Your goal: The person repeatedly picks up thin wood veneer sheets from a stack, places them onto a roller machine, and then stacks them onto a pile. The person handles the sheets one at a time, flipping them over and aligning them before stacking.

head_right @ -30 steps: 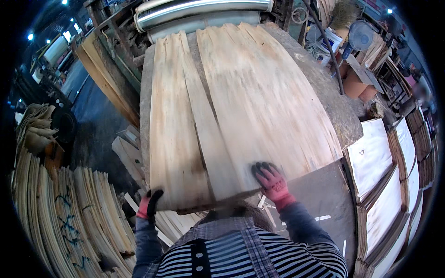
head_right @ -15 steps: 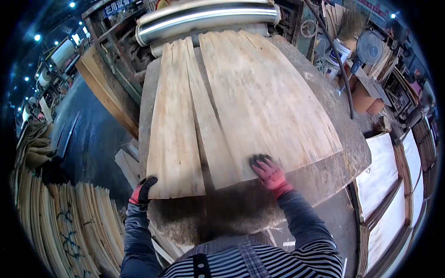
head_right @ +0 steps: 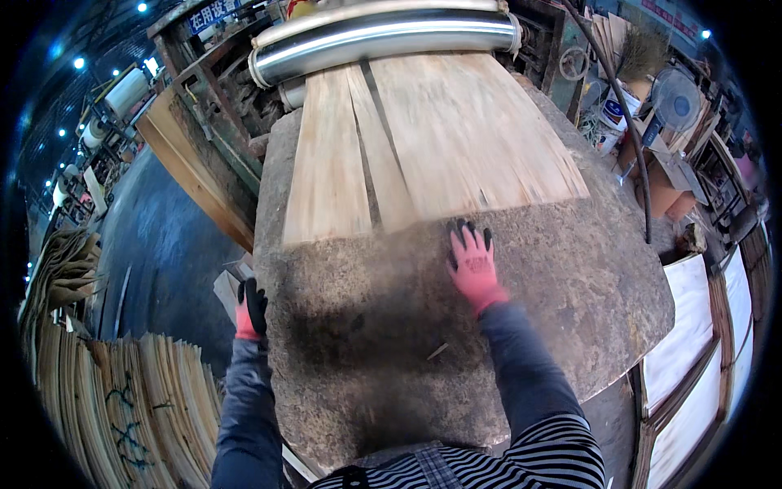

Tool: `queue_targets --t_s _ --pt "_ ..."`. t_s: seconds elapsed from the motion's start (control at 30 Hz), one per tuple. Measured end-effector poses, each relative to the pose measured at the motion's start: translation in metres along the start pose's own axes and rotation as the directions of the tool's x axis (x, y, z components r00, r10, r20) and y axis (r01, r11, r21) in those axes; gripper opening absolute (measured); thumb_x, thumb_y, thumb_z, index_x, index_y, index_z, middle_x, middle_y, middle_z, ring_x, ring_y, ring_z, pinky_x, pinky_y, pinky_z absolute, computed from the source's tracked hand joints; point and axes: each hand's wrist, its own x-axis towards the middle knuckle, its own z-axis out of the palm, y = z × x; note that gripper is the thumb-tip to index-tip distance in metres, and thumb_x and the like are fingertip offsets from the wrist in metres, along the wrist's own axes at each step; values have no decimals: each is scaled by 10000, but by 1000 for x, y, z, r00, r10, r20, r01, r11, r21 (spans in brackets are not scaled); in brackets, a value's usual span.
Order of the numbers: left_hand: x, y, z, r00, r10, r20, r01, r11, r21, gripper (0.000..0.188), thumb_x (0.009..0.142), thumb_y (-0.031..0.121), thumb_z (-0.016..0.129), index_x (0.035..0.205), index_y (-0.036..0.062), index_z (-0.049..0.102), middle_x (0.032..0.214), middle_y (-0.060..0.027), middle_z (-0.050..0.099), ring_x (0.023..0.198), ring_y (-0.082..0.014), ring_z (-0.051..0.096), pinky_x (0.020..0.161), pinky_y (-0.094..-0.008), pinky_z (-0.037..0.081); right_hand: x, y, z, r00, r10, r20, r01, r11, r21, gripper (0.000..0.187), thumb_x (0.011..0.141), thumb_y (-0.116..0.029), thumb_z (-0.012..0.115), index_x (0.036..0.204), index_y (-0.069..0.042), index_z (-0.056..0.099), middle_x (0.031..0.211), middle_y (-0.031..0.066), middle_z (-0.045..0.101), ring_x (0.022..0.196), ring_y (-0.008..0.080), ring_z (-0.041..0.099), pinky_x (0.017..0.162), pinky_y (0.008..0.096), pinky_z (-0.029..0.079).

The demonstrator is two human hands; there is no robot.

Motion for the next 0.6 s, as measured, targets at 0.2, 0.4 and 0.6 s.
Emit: queue_targets --t_s 0.2,0.4,0.6 --pt "-89 -68 -63 990 117 -75 -98 970 222 540 898 255 506 1316 -25 312 1323 -147 385 1195 -213 401 998 -306 309 -114 -31 -7 993 -109 48 96 972 213 638 751 -346 609 1262 -30 395 1301 198 356 1200 378 327 1019 530 201" --pt "-177 -51 -92 978 140 -155 -99 965 244 498 901 190 500 1317 -17 320 1336 -141 375 1209 -211 388 1011 -304 297 -204 -70 -29 941 -178 287 112 966 232 651 740 -395 615 1256 -54 413 1298 208 356 1200 390 322 1011 539 209" --pt "-234 -8 -145 953 247 -174 -78 758 648 574 848 285 520 1320 29 318 1275 -211 419 1188 -324 397 985 -366 323 -227 -140 -34 872 -350 342 204 895 396 666 703 -377 637 1238 -35 433 1295 233 358 1198 430 320 999 520 258"
